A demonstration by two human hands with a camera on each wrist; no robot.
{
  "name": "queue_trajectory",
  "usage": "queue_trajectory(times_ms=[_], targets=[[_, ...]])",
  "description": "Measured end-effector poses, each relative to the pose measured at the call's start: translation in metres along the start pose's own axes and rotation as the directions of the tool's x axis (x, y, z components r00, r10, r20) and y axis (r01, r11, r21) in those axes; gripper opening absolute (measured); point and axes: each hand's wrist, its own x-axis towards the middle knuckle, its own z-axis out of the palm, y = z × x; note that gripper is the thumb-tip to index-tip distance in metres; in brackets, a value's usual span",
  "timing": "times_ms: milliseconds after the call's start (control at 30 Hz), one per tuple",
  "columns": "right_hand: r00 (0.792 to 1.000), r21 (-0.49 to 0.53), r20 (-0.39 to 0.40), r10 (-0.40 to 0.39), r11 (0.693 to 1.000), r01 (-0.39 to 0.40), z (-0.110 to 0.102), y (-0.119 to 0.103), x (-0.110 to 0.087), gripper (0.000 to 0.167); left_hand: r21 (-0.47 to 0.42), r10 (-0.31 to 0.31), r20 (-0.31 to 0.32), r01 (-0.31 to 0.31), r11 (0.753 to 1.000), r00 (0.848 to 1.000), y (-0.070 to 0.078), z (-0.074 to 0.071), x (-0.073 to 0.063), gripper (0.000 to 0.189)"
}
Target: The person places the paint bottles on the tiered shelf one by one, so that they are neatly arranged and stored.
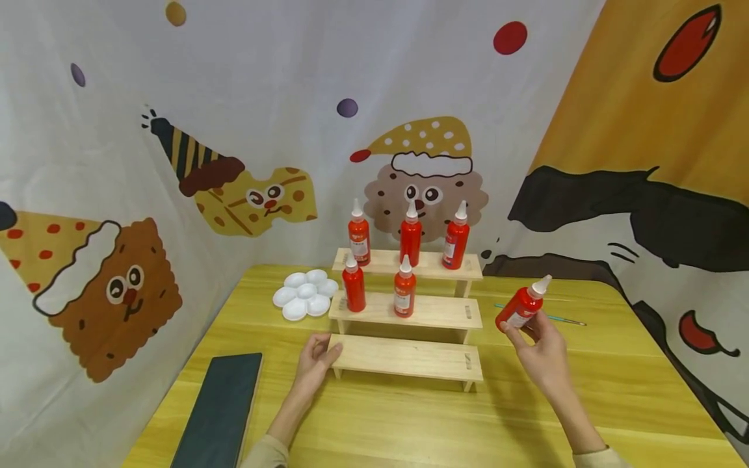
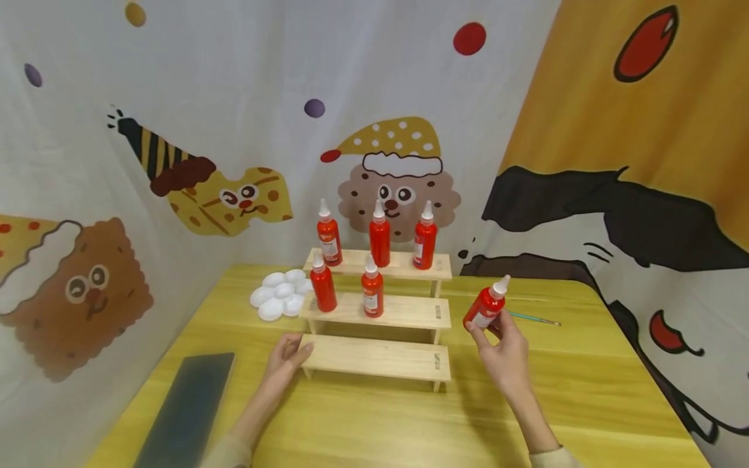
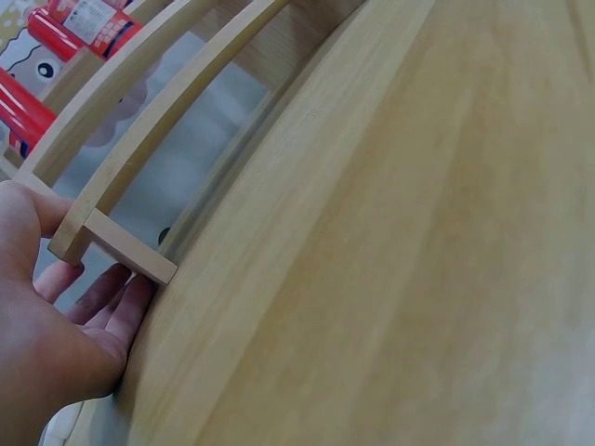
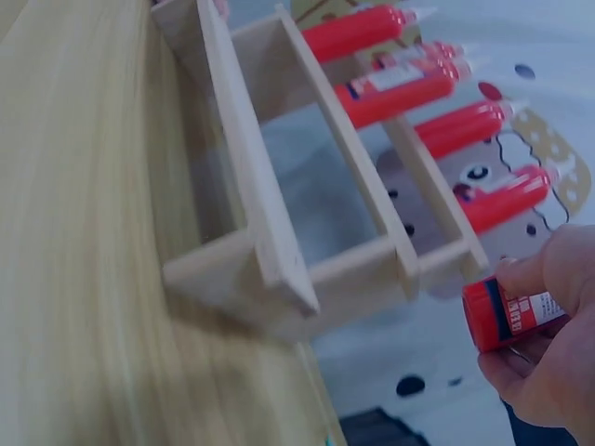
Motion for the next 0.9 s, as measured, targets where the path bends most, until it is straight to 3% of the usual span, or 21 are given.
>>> queue_trajectory(times_ms=[333,600,900], targets=[[0.989,0.073,0.121,-0.082,0.995,0.074,0.037,-0.024,0.019,0.039,-0.007,0.003,-0.005,-0.003,1.0,1.0,0.002,0.0,0.001,0.042],[0.978,0.098,0.202,-0.058,0.994,0.039,0.058,-0.024,0.032,0.048,0.004,0.005,0.012,-0.005,1.0,1.0,0.003,0.002,0.0,0.044],[0.976,0.081,0.206,-0.072,0.995,0.056,0.068,-0.02,0.035,0.043,0.002,0.003,0.007,-0.003,1.0,1.0,0.002,0.005,0.002,0.045]])
